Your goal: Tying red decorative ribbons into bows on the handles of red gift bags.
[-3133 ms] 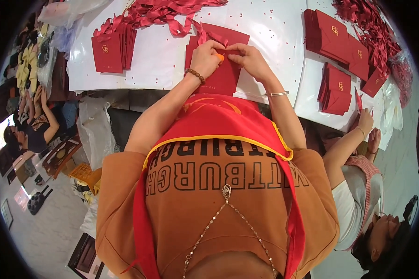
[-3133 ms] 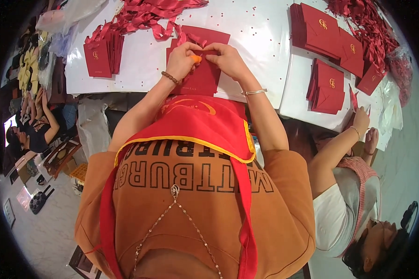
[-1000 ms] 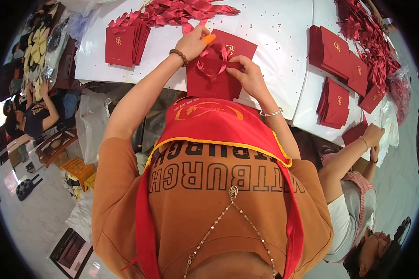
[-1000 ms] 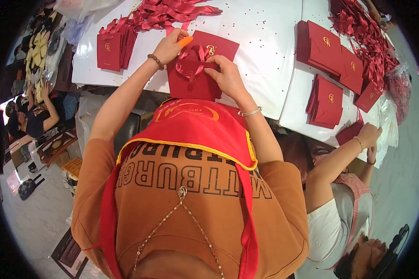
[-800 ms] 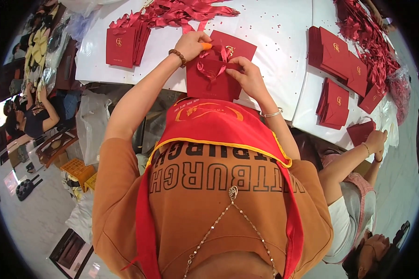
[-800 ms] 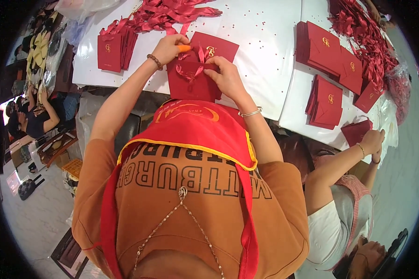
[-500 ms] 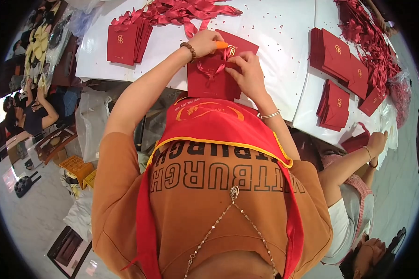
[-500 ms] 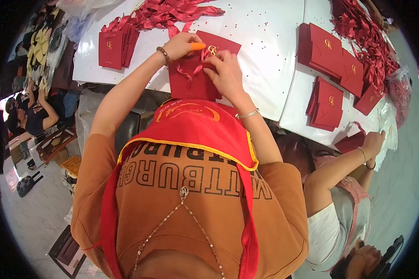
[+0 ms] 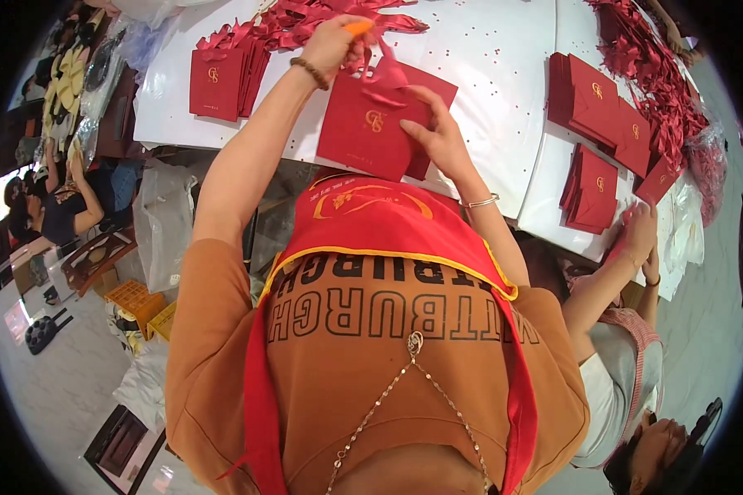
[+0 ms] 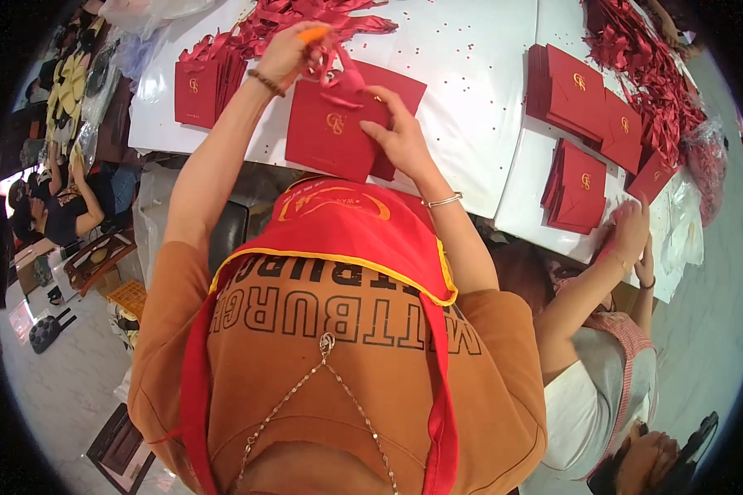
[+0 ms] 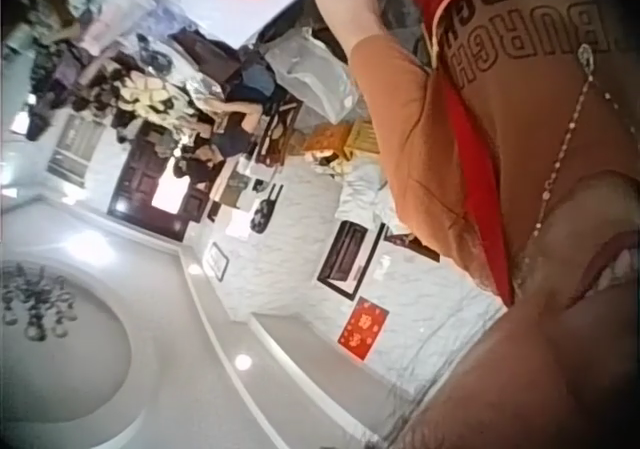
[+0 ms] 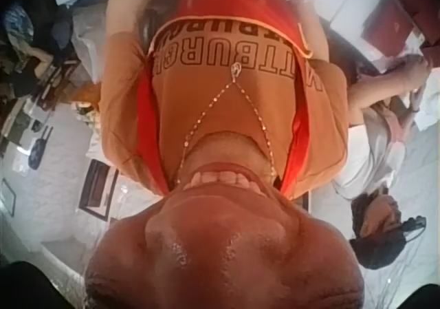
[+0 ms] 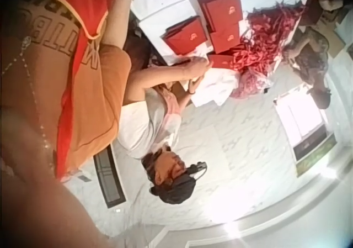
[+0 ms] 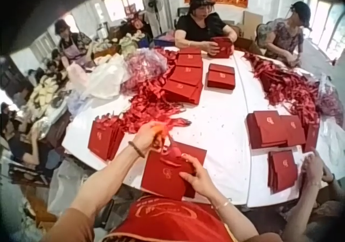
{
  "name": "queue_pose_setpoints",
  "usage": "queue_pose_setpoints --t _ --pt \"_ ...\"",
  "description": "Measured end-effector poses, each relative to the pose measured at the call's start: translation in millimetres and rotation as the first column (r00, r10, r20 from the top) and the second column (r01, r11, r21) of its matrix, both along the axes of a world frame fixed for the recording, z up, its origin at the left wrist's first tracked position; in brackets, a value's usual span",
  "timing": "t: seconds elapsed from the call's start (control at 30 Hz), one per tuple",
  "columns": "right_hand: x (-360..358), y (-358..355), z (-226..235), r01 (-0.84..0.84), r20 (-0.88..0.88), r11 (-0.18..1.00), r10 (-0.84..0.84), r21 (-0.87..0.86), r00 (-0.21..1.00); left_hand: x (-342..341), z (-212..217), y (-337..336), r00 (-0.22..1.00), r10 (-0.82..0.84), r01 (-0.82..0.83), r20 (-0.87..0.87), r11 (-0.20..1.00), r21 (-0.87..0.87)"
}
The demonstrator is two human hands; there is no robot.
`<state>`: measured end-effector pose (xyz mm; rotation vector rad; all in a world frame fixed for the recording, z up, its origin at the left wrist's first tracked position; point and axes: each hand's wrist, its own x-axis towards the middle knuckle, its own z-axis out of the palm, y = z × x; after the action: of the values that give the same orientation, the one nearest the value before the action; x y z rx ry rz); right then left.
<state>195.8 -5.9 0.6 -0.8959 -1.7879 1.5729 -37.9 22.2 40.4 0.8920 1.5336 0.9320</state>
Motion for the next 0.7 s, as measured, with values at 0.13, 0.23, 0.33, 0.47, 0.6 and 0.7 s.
queue_pose_setpoints --t 0.13,0.23,0.33,0.47,0.6,0.7 --pt "-3.1 0.4 10.1 0.109 -0.323 0.931 -0.229 -0.349 0.918 6.1 15.4 -36.2 0.97 0.237 -0.244 0.061 0.96 0.135" --pt "-7.2 3.9 17.0 0.109 -0.265 0.909 -0.229 -0.402 0.937 15.2 -19.4 -68.7 0.998 0.058 -0.059 0.011 0.995 0.08" --pt "-13.8 8.8 5.0 0.267 -0.139 0.923 -0.313 -0.278 0.939 26.7 -19.3 -81.8 0.993 0.019 -0.03 0.12 0.996 0.088" --pt "-32.0 6.3 7.3 0.235 -0.236 0.858 -0.371 -0.456 0.898 27.2 -22.7 -95.3 0.987 0.142 -0.152 0.074 0.976 0.154" --pt "-64.7 3.7 11.2 0.18 -0.267 0.891 -0.309 -0.416 0.913 -4.9 -10.0 -115.9 0.982 0.139 -0.162 0.13 0.969 0.188" --pt "-94.3 -5.7 23.5 0.069 -0.28 0.871 -0.23 -0.486 0.932 -67.5 -12.7 -136.3 0.959 0.283 -0.264 -0.017 0.916 0.303"
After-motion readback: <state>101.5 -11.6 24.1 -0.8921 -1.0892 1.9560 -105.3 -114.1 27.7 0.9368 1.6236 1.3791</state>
